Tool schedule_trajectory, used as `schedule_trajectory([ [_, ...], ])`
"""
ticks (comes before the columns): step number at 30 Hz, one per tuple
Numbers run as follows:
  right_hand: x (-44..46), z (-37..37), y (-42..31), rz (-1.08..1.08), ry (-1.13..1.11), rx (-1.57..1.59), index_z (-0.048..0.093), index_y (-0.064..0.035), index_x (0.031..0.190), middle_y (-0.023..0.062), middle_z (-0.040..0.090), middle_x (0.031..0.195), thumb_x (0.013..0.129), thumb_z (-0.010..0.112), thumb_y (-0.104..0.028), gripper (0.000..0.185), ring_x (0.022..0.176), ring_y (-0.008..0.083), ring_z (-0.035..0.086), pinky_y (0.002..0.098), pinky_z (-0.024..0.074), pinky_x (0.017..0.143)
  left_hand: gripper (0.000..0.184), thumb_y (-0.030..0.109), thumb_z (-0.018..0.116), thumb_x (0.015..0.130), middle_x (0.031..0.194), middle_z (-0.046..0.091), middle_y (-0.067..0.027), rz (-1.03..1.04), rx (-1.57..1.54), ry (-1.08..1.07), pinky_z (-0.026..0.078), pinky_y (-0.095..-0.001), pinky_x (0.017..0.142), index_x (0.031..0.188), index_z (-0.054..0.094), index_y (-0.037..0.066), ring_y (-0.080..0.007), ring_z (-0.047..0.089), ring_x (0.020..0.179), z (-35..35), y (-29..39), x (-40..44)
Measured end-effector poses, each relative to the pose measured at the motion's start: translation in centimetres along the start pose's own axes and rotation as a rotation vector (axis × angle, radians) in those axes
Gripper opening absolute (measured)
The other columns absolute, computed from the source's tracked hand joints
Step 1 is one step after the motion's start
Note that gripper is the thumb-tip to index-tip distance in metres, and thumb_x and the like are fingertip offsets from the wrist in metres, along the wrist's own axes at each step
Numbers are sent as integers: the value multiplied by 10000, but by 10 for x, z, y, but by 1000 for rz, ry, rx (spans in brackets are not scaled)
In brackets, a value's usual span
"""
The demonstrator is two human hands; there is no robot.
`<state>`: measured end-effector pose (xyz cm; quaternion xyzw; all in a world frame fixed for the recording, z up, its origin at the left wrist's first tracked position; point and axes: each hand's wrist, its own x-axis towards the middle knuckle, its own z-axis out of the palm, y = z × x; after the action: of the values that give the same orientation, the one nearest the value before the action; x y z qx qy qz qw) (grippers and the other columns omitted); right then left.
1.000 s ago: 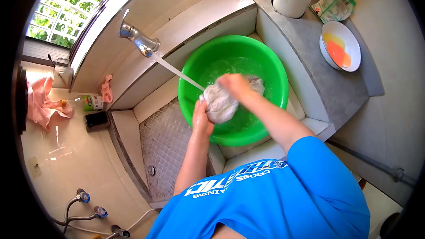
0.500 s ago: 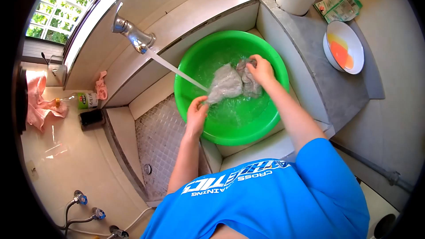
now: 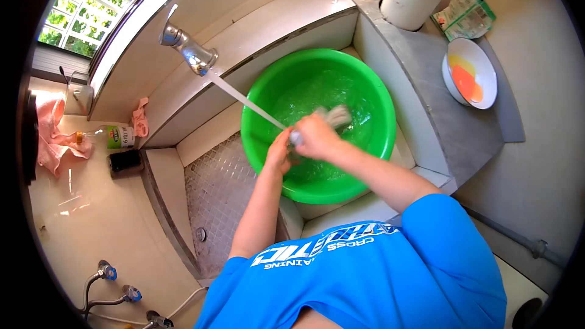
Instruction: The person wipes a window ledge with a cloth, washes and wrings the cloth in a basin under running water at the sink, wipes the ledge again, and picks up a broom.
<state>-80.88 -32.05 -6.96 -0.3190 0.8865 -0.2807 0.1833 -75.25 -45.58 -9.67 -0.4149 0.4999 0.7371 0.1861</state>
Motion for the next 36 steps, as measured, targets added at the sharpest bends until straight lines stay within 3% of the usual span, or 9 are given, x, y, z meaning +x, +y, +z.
schedule_trajectory([
  [5,-32,-7,-77,-366,404,389,566,-37,734,119,548,744,720,661,-252,236,824,308,491,396,416,786,429,483,445,913,909,598,-130,-108,-530,-490,524,-392,629,1081,527,96,-246,615,742,-15,-32,28],
  [6,-33,6,-79,-371,367,389,559,-40,715,114,538,740,728,634,-227,202,784,296,480,405,418,750,385,459,438,922,884,595,-122,288,-667,-647,528,-393,653,1019,532,99,-244,615,773,-4,-50,21],
  [11,-12,33,-3,-412,481,119,565,-48,679,97,547,705,703,590,-182,138,736,282,499,384,433,702,301,316,422,944,1015,589,-72,-58,-566,-316,483,-365,864,1148,511,113,-208,583,958,-19,-50,-13],
  [14,-15,30,59,-155,656,77,566,-55,628,101,547,653,726,593,-177,160,654,283,527,389,451,616,208,127,526,883,992,580,-44,265,-332,-142,461,-302,848,1084,540,79,-153,562,921,-5,-32,-36],
  [17,-33,4,77,149,458,132,608,-53,629,108,601,693,747,618,-221,206,630,261,565,382,472,585,227,21,619,807,934,577,-6,533,-44,-27,449,-240,758,1020,551,64,-98,536,833,-17,-18,-35],
  [20,-30,-34,63,526,-606,219,693,-72,829,124,669,901,721,696,-361,308,783,221,630,328,504,693,229,32,638,804,902,572,15,700,136,-4,437,-206,701,1012,544,36,-55,520,797,-17,-4,-34],
  [26,-27,-28,12,45,123,677,640,-95,1001,138,627,1028,645,783,-281,426,989,249,583,370,442,892,212,115,622,851,921,581,-3,548,-170,-288,457,-222,732,1037,550,43,-76,538,834,1,10,-63],
  [33,-21,-29,7,-231,-70,796,502,-61,667,111,630,935,658,782,-187,306,937,204,582,326,453,842,244,105,629,842,950,596,-23,514,-90,-391,473,-220,732,1069,568,39,-82,554,833,-8,30,-78],
  [36,-31,-43,2,31,80,1227,403,-78,606,22,600,754,699,740,-16,355,737,58,529,230,451,664,213,76,667,804,886,606,-8,560,39,-342,468,-205,664,997,586,37,-74,560,773,-18,32,-76],
])
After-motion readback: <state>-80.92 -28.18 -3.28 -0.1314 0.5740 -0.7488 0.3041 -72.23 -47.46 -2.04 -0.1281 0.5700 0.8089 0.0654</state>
